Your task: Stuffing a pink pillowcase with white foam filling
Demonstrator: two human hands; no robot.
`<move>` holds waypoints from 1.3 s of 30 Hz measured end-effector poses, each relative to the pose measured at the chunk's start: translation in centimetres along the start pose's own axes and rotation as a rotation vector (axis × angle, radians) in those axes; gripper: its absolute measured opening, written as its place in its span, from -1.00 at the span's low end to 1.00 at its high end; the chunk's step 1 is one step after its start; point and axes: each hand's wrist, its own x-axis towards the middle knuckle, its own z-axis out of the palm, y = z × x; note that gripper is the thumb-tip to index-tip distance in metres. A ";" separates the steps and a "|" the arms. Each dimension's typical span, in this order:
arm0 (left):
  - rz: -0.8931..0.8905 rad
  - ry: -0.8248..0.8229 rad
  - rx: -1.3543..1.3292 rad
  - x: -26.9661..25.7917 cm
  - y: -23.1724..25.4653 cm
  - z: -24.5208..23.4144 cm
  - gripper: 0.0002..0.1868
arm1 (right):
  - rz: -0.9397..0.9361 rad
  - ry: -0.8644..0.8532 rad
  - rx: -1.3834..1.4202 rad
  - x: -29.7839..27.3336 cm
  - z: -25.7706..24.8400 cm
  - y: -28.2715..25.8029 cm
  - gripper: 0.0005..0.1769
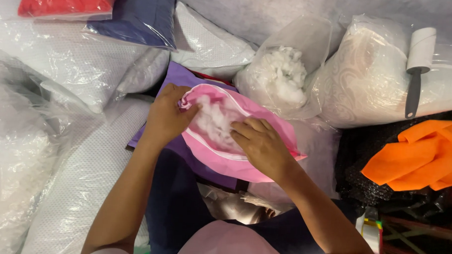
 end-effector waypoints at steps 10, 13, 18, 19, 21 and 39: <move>-0.133 -0.137 0.072 1.7 1.4 0.3 -0.58 | 0.105 0.149 -0.088 -1.0 -1.1 2.2 -0.86; -0.209 -0.193 -0.111 1.6 1.0 -0.3 -0.64 | 0.150 0.257 0.017 -2.6 -2.6 1.9 -0.78; -0.269 -0.276 -0.654 2.3 0.6 -1.2 -0.59 | 0.493 -0.131 0.378 -5.3 -6.9 1.0 -0.58; -0.267 -0.280 -0.653 2.4 0.3 -1.3 -0.59 | 0.498 -0.129 0.377 -6.0 -6.6 1.4 -0.58; -0.275 -0.300 -0.656 2.4 0.0 -1.1 -0.60 | 0.484 -0.224 0.192 -7.9 -6.2 2.2 -0.41; 0.581 0.270 0.008 -1.2 1.5 -1.6 -0.42 | 0.528 0.256 0.080 -11.1 -6.7 2.8 -0.89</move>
